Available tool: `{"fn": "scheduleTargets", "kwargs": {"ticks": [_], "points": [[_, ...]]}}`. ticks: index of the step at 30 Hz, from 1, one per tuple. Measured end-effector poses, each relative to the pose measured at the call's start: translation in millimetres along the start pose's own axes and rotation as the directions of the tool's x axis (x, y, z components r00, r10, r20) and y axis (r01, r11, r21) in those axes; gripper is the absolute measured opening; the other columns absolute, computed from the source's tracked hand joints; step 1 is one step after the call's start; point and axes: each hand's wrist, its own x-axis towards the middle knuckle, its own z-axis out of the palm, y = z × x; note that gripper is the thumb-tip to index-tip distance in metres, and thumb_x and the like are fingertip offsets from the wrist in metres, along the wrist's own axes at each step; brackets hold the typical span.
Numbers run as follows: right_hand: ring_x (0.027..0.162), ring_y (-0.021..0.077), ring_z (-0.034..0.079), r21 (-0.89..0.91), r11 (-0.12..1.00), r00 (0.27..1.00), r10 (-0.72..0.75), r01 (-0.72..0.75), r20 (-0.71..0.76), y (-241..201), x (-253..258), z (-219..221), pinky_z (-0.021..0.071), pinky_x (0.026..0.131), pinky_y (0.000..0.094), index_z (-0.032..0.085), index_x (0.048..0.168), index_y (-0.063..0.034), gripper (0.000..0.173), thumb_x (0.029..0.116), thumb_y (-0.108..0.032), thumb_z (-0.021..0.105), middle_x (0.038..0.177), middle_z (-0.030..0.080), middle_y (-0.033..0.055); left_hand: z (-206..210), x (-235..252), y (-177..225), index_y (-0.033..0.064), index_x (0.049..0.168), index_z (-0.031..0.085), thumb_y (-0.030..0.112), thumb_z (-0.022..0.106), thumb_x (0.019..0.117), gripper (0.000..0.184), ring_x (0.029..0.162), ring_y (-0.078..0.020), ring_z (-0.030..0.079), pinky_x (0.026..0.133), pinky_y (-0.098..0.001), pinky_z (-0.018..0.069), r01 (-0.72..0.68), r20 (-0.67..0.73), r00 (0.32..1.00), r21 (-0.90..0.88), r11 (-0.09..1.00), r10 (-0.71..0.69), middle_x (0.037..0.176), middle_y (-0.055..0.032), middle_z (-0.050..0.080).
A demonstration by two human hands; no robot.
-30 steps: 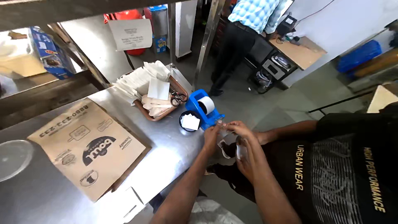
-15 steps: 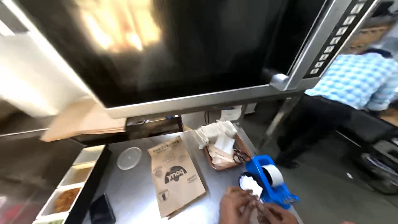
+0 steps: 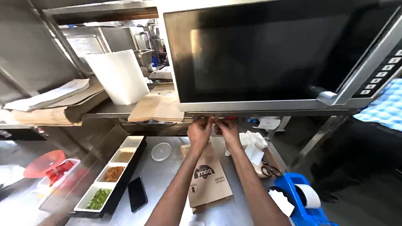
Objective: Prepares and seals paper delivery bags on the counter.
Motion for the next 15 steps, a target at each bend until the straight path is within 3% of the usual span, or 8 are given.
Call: {"fn": "scheduleTargets", "kwargs": {"ticks": [3,5,6,8,10,12,13,15], "points": [[0.064,0.0133,0.065,-0.003,0.995,0.995,0.096,-0.096,-0.002,2,-5,-5,0.0558,0.059,0.0295,0.072,0.112,-0.0063,0.031,0.1024,-0.035,0.064,0.082,0.071,0.0059,5,5,-4,0.0237,0.096,0.08,0.067,0.058,0.0947,0.048,0.069,-0.0198,0.068,0.066,-0.0567,0.0539,0.109,0.012,0.994,0.027,0.994,-0.109,0.077,0.0009,0.073],[0.067,0.0157,0.068,0.004,0.955,0.955,0.297,-0.298,0.01,13,-11,-19,0.0575,0.06,0.0323,0.068,0.123,-0.0103,0.055,0.1016,-0.059,0.053,0.084,0.073,0.0066,5,9,-12,0.0281,0.114,0.079,0.078,0.056,0.0882,0.06,0.085,-0.0191,0.073,0.082,-0.0602,0.0566,0.248,0.11,0.964,-0.027,0.968,-0.244,0.091,0.0023,0.078],[0.071,0.019,0.07,0.039,0.928,0.928,0.372,-0.372,0.004,25,-15,-28,0.059,0.063,0.0362,0.066,0.128,-0.0106,0.062,0.1013,-0.064,0.048,0.087,0.074,0.0087,5,10,-19,0.0303,0.121,0.076,0.08,0.054,0.0875,0.064,0.087,-0.0187,0.074,0.084,-0.0596,0.0572,0.271,0.154,0.953,-0.054,0.961,-0.26,0.095,0.0025,0.078],[0.075,0.0236,0.071,0.048,0.923,0.922,0.383,-0.381,-0.06,62,-38,-48,0.0594,0.067,0.0406,0.064,0.131,-0.009,0.056,0.106,-0.055,0.045,0.09,0.073,0.0125,-10,-1,-27,0.0262,0.133,0.069,0.074,0.052,0.0938,0.064,0.088,-0.0203,0.073,0.081,-0.0554,0.0601,0.256,0.234,0.946,-0.105,0.961,-0.227,0.102,-0.0013,0.077],[0.085,0.0237,0.07,-0.105,0.929,0.933,0.345,-0.355,-0.104,112,-78,-73,0.0588,0.072,0.0413,0.063,0.131,-0.004,0.042,0.1086,-0.037,0.049,0.101,0.073,0.0134,-37,-40,-39,0.0205,0.131,0.069,0.063,0.053,0.0996,0.055,0.089,-0.0214,0.073,0.079,-0.0516,0.0608,0.221,0.225,0.954,-0.087,0.971,-0.197,0.106,-0.0037,0.076],[0.108,0.0246,0.068,-0.352,0.857,0.922,0.384,-0.377,-0.052,157,-122,-90,0.0566,0.094,0.0468,0.062,0.136,-0.0033,0.047,0.102,-0.036,0.061,0.12,0.071,0.014,-51,-99,-79,0.0235,0.128,0.072,0.058,0.056,0.0992,0.047,0.101,-0.0186,0.07,0.09,-0.0474,0.0589,0.203,0.108,0.971,0.113,0.973,-0.215,0.114,0.0005,0.074],[0.11,0.0238,0.068,-0.439,0.802,0.898,0.439,-0.405,-0.025,172,-138,-90,0.0552,0.098,0.0475,0.062,0.136,-0.0052,0.053,0.0973,-0.041,0.067,0.121,0.071,0.0131,-51,-131,-105,0.0214,0.129,0.071,0.059,0.058,0.0967,0.051,0.111,-0.0227,0.067,0.098,-0.05,0.0542,0.261,0.098,0.952,0.223,0.939,-0.289,0.119,-0.0026,0.072],[0.109,0.0249,0.069,-0.564,0.69,0.839,0.544,-0.454,-0.012,188,-160,-84,0.0542,0.1,0.0496,0.068,0.127,-0.0062,0.055,0.0912,-0.047,0.074,0.116,0.072,0.0131,-41,-195,-156,0.0146,0.136,0.065,0.063,0.062,0.0916,0.066,0.117,-0.0281,0.066,0.101,-0.0558,0.0519,0.467,0.227,0.802,0.339,0.817,-0.553,0.125,-0.0086,0.07]]}}
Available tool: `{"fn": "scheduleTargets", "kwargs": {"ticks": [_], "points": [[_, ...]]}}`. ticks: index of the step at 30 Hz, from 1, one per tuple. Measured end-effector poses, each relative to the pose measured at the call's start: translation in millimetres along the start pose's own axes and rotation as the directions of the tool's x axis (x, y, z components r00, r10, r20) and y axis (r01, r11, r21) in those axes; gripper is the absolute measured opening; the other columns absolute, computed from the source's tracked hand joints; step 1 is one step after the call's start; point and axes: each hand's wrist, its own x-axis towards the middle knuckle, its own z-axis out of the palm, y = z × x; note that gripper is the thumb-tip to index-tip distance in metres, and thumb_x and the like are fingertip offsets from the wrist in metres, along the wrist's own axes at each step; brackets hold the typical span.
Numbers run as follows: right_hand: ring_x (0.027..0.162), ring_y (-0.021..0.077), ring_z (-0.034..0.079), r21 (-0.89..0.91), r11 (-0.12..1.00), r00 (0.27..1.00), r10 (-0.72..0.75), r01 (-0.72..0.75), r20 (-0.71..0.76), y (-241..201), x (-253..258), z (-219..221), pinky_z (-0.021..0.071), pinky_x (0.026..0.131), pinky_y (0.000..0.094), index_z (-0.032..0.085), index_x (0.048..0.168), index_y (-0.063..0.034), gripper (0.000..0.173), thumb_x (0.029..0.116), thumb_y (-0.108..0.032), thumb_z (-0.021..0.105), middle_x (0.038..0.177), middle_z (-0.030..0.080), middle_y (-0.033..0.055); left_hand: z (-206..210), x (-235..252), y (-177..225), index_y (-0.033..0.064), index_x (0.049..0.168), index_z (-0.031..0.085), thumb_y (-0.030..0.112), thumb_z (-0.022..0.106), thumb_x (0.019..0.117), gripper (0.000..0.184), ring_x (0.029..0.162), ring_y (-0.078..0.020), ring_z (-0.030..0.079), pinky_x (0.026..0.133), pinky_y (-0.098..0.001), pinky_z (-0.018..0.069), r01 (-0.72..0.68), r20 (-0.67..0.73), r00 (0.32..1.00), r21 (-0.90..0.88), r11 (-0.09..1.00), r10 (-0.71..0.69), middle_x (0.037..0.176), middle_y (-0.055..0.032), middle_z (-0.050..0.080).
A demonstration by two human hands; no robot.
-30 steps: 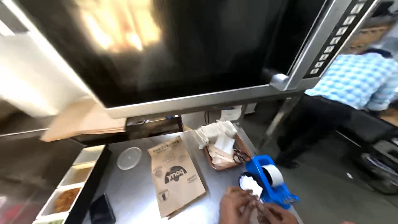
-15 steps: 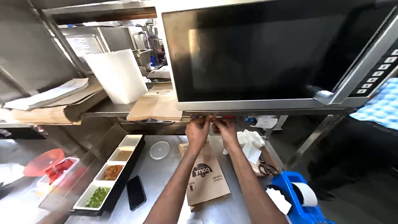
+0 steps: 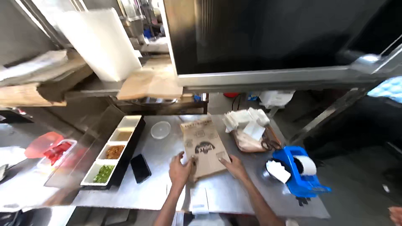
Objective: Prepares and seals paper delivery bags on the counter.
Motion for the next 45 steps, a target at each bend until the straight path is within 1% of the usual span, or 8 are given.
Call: {"fn": "scheduleTargets", "kwargs": {"ticks": [7,16,22,27,32,36,40,45], "points": [[0.084,0.0314,0.069,-0.067,0.998,0.999,0.011,-0.014,-0.037,15,17,16,0.0553,0.079,0.0577,0.074,0.102,-0.0037,0.036,0.0954,-0.039,0.073,0.09,0.072,0.0163,54,-11,-33,0.0077,0.102,0.076,0.046,0.066,0.0981,0.04,0.085,-0.0283,0.072,0.083,-0.0574,0.0565,0.159,0.121,0.982,-0.103,0.982,-0.146,0.091,-0.0109,0.074],[0.072,0.0304,0.065,-0.17,0.984,0.996,0.065,-0.054,0.059,34,42,15,0.0519,0.069,0.0559,0.072,0.085,-0.0033,0.035,0.0926,-0.037,0.077,0.077,0.067,0.015,71,3,-44,0.0021,0.105,0.073,0.034,0.072,0.0946,0.034,0.096,-0.0319,0.069,0.088,-0.0559,0.0563,0.117,0.124,0.986,-0.068,0.991,-0.108,0.105,-0.0166,0.07],[0.102,0.0383,0.065,-0.28,0.954,0.989,-0.129,0.104,-0.073,1,38,7,0.055,0.084,0.0618,0.072,0.108,-0.0064,0.034,0.084,-0.027,0.084,0.115,0.065,0.0188,81,-2,-58,-0.0001,0.096,0.073,0.034,0.072,0.094,0.034,0.1,-0.0307,0.067,0.091,-0.0504,0.0566,0.079,0.078,0.994,-0.028,0.997,-0.076,0.109,-0.017,0.068],[0.111,0.0266,0.065,-0.406,0.435,0.595,-0.589,0.804,0.547,-128,77,72,0.0548,0.093,0.0523,0.077,0.099,-0.0156,0.014,0.094,-0.015,0.064,0.115,0.07,0.0063,85,1,-60,0.0022,0.093,0.073,0.032,0.072,0.0928,0.03,0.096,-0.0244,0.068,0.09,-0.0448,0.058,-0.017,0.075,0.997,-0.112,0.994,0.026,0.106,-0.0122,0.068],[0.139,0.0403,0.045,-0.521,0.445,0.681,-0.554,0.728,0.479,-212,171,97,0.0427,0.097,0.0723,0.059,0.142,-0.0357,0.045,0.0972,-0.031,0.064,0.157,0.046,0.0026,93,-4,-70,0.0053,0.092,0.073,0.037,0.069,0.093,0.032,0.088,-0.0187,0.068,0.083,-0.0383,0.0599,-0.019,0.024,0.999,-0.158,0.987,0.023,0.103,-0.0086,0.069],[0.12,0.034,0.063,-0.478,0.23,0.53,-0.334,0.848,0.779,-229,188,122,0.0428,0.103,0.0681,0.069,0.131,-0.0253,0.035,0.0976,-0.036,0.064,0.125,0.07,0.0083,95,-6,-69,0.0053,0.092,0.072,0.037,0.067,0.094,0.032,0.091,-0.0187,0.068,0.086,-0.0379,0.059,-0.019,0.028,0.999,-0.195,0.981,0.025,0.103,-0.0082,0.069],[0.104,0.0323,0.066,-0.393,0.311,0.489,-0.348,0.865,0.8,-232,214,143,0.0465,0.091,0.066,0.076,0.099,-0.0096,0.023,0.0967,-0.031,0.068,0.103,0.072,0.0116,93,-8,-62,0.0056,0.09,0.07,0.035,0.065,0.0949,0.031,0.092,-0.0199,0.067,0.085,-0.0401,0.0584,0.036,0.08,0.997,-0.197,0.98,-0.02,0.103,-0.0078,0.067],[0.105,0.0233,0.069,-0.117,0.664,0.663,-0.683,0.738,0.307,-231,226,120,0.0551,0.098,0.0465,0.074,0.111,-0.0043,0.024,0.1028,-0.023,0.061,0.111,0.072,0.0129,90,-6,-90,0.0067,0.088,0.072,0.039,0.07,0.0925,0.032,0.086,-0.0176,0.067,0.081,-0.0388,0.0586,0.035,-0.02,0.999,-0.288,0.957,-0.043,0.097,-0.0064,0.068]]}}
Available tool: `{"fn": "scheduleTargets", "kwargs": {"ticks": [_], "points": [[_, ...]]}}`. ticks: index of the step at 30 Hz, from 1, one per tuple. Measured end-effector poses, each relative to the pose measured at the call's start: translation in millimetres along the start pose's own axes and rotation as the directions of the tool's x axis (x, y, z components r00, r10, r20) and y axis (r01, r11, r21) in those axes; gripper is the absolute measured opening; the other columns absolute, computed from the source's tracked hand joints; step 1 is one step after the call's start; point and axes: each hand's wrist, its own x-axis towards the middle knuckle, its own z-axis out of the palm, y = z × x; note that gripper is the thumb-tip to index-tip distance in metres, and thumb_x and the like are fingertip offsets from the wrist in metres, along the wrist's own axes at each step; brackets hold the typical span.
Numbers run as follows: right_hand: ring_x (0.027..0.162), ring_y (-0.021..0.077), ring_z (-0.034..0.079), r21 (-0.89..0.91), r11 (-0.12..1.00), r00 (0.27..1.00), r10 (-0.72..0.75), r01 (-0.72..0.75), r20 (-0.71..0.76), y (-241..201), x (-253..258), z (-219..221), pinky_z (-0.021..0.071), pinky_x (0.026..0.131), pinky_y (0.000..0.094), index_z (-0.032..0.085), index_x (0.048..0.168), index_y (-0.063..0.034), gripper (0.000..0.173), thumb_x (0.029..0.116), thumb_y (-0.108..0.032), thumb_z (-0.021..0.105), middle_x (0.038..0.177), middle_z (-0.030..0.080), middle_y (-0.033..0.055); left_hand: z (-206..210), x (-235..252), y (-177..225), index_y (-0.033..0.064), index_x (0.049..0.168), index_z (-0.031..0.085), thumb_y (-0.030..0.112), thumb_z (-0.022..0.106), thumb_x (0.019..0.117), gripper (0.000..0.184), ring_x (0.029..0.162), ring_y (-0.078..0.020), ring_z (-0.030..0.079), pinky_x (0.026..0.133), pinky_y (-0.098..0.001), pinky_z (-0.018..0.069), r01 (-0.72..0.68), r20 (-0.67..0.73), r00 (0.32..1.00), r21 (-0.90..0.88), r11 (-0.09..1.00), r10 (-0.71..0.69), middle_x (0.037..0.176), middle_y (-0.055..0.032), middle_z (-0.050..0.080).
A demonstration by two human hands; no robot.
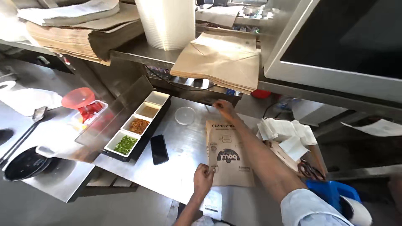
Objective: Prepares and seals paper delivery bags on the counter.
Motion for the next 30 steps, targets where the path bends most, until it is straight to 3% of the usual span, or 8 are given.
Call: {"fn": "scheduleTargets", "kwargs": {"ticks": [3,7,12,16,20,25,28,30], "points": [[0.109,0.0217,0.067,0.035,0.983,0.975,0.186,-0.183,-0.125,-26,-75,-28,0.0557,0.095,0.0458,0.068,0.128,-0.0136,0.035,0.1034,-0.038,0.06,0.122,0.069,0.0091,-10,-5,10,0.0066,0.095,0.075,0.042,0.073,0.0904,0.036,0.092,-0.0208,0.068,0.085,-0.042,0.0585,0.074,0.055,0.996,0.027,0.997,-0.075,0.104,-0.009,0.07],[0.124,0.0437,0.057,-0.198,0.779,0.798,0.543,-0.595,-0.262,-22,-261,-27,0.0476,0.1,0.0667,0.065,0.133,-0.0108,0.054,0.0923,-0.046,0.073,0.135,0.06,0.0226,-9,-11,11,0.0057,0.089,0.075,0.042,0.074,0.0899,0.036,0.101,-0.0222,0.067,0.092,-0.0425,0.0567,0.1,0.154,0.981,0.102,0.99,-0.115,0.111,-0.0109,0.069],[0.08,0.0283,0.068,0.236,0.639,0.619,0.768,-0.732,-0.161,31,-341,9,0.0576,0.078,0.051,0.072,0.1,0.0009,0.027,0.0885,-0.021,0.082,0.089,0.071,0.016,-6,-9,17,0.0069,0.086,0.073,0.043,0.076,0.0881,0.036,0.096,-0.0237,0.067,0.087,-0.0467,0.0569,0.097,0.115,0.986,0.167,0.981,-0.117,0.106,-0.009,0.068],[0.071,0.0265,0.066,0.139,0.698,0.674,0.715,-0.703,-0.185,53,-345,25,0.0563,0.071,0.053,0.073,0.089,-0.0047,0.023,0.0864,-0.026,0.082,0.077,0.069,0.0108,-7,-8,19,0.0087,0.088,0.073,0.043,0.074,0.0889,0.035,0.096,-0.0246,0.068,0.085,-0.0499,0.0569,0.103,0.133,0.979,0.327,0.94,-0.154,0.106,-0.0074,0.069],[0.078,0.0254,0.069,-0.014,0.732,0.708,0.654,-0.681,-0.268,57,-349,30,0.0576,0.075,0.0532,0.073,0.1,-0.0098,0.026,0.0864,-0.031,0.081,0.084,0.071,0.007,-5,-11,20,0.0117,0.087,0.072,0.051,0.074,0.0867,0.04,0.092,-0.0224,0.069,0.079,-0.0484,0.0583,0.042,0.099,0.99,0.447,0.894,-0.097,0.105,-0.0049,0.07],[0.121,0.039,0.059,-0.289,0.816,0.853,0.411,-0.501,-0.321,54,-352,38,0.0551,0.095,0.0561,0.065,0.131,-0.0127,0.044,0.0892,-0.023,0.077,0.133,0.059,0.0199,1,-16,15,0.0062,0.11,0.069,0.046,0.077,0.0862,0.047,0.101,-0.032,0.069,0.08,-0.0496,0.06,-0.081,-0.026,0.993,0.56,0.825,0.115,0.116,-0.0155,0.065],[0.126,0.0332,0.06,-0.479,0.872,0.995,0.07,-0.096,-0.071,69,-373,44,0.0524,0.097,0.0564,0.074,0.121,-0.022,0.032,0.0964,-0.008,0.059,0.13,0.068,0.0083,-7,-15,1,0.0156,0.115,0.074,0.023,0.061,0.0975,0.023,0.113,-0.0339,0.065,0.091,-0.0542,0.0527,-0.536,0.285,0.836,0.602,0.592,0.468,0.119,-0.0106,0.071],[0.13,0.0238,0.058,-0.468,0.877,0.994,-0.096,0.105,0.043,86,-385,35,0.0493,0.105,0.0502,0.072,0.127,-0.0284,0.04,0.0944,-0.014,0.053,0.132,0.067,-0.0013,-14,-8,3,0.024,0.129,0.07,0.016,0.052,0.1022,0.033,0.133,-0.0307,0.056,0.1,-0.0551,0.0488,-0.705,0.542,0.708,0.567,0.425,0.452,0.139,-0.0014,0.065]]}}
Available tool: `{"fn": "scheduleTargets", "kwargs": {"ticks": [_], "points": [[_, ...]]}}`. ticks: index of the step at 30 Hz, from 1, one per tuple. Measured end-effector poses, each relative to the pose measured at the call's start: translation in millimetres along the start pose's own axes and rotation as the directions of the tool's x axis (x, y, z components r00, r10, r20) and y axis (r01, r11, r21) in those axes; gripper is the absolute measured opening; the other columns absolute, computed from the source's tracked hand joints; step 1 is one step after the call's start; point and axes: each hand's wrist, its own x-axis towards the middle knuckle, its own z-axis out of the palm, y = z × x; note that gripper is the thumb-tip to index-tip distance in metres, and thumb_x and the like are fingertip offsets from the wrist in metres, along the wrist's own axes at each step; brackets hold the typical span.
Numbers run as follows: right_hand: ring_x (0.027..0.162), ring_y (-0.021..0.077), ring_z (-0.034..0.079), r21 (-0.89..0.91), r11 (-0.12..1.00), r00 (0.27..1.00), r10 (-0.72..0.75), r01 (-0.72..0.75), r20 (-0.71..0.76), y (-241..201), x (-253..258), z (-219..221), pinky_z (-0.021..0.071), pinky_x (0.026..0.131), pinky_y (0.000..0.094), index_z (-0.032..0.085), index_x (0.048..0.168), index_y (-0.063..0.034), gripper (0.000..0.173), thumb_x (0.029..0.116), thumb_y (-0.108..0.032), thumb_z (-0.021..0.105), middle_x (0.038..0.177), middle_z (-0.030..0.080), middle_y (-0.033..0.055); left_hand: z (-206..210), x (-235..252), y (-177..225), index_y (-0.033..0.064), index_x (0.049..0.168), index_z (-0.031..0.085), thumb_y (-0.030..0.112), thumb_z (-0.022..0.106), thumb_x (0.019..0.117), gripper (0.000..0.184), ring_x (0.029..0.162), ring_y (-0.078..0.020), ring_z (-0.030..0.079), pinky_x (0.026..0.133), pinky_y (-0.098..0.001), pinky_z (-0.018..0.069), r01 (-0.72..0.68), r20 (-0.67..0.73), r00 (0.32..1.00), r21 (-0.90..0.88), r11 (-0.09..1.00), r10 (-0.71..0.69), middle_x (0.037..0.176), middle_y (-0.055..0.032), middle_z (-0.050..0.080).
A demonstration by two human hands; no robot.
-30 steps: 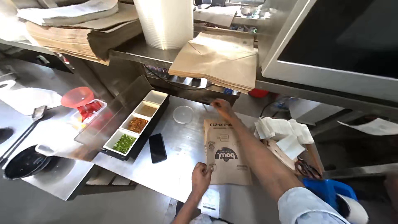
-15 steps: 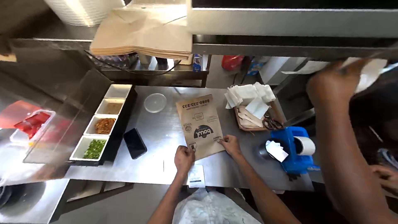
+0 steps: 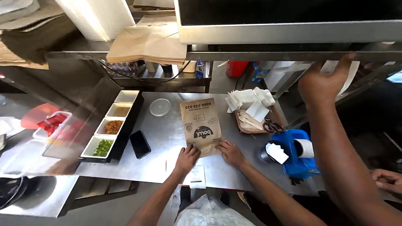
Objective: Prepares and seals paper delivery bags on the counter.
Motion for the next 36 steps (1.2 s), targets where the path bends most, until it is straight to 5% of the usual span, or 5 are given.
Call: {"fn": "scheduleTargets", "kwargs": {"ticks": [8,17,21,27,36], "points": [[0.119,0.0168,0.062,0.025,0.99,0.989,-0.14,0.141,-0.049,13,-7,-8,0.0522,0.103,0.0345,0.075,0.121,-0.0205,0.027,0.1031,-0.021,0.055,0.126,0.069,-0.0018,-20,28,10,0.0136,0.117,0.073,0.051,0.038,0.1029,0.053,0.135,-0.0293,0.052,0.115,-0.052,0.0386,-0.086,0.297,0.952,0.031,0.996,0.073,0.133,-0.0057,0.066],[0.118,0.023,0.064,-0.048,0.97,0.968,-0.232,0.238,0.092,10,4,-22,0.0549,0.099,0.0389,0.071,0.127,-0.0155,0.031,0.0998,-0.014,0.055,0.124,0.07,0.0049,-28,42,19,-0.0062,0.128,0.06,0.007,0.045,0.1041,0.031,0.122,-0.0471,0.058,0.098,-0.0626,0.0484,-0.205,0.478,0.859,-0.007,0.979,0.183,0.129,-0.0273,0.061],[0.127,0.0277,0.058,-0.078,0.991,0.984,-0.099,0.111,0.149,-5,11,-26,0.0487,0.103,0.0534,0.062,0.14,-0.0239,0.041,0.1011,-0.033,0.053,0.132,0.065,0.006,-25,44,7,-0.0032,0.131,0.06,0.02,0.042,0.1079,0.037,0.127,-0.0421,0.057,0.107,-0.0578,0.0443,-0.145,0.362,0.919,-0.06,0.988,0.157,0.132,-0.0241,0.062],[0.124,0.0299,0.06,-0.003,0.985,0.985,0.171,-0.171,-0.001,-31,32,-24,0.0493,0.103,0.0526,0.076,0.106,-0.0137,0.022,0.0963,-0.015,0.057,0.119,0.071,0.0071,-8,-3,-19,0.0174,0.124,0.069,0.057,0.049,0.1011,0.05,0.134,-0.03,0.054,0.107,-0.0552,0.0442,-0.051,0.054,0.997,-0.04,0.998,0.053,0.137,-0.0052,0.064],[0.119,0.0223,0.062,0.574,0.761,0.931,0.364,-0.301,0.006,-29,45,-59,0.0588,0.094,0.0416,0.078,0.096,-0.0088,0.016,0.0895,-0.024,0.078,0.157,0.042,0.0123,-31,-5,-40,0.0113,0.095,0.079,0.023,0.072,0.0938,0.014,0.145,-0.0341,0.042,0.114,-0.0487,0.0461,0.007,-0.368,0.876,-0.639,0.769,-0.313,0.158,-0.0209,0.04]]}}
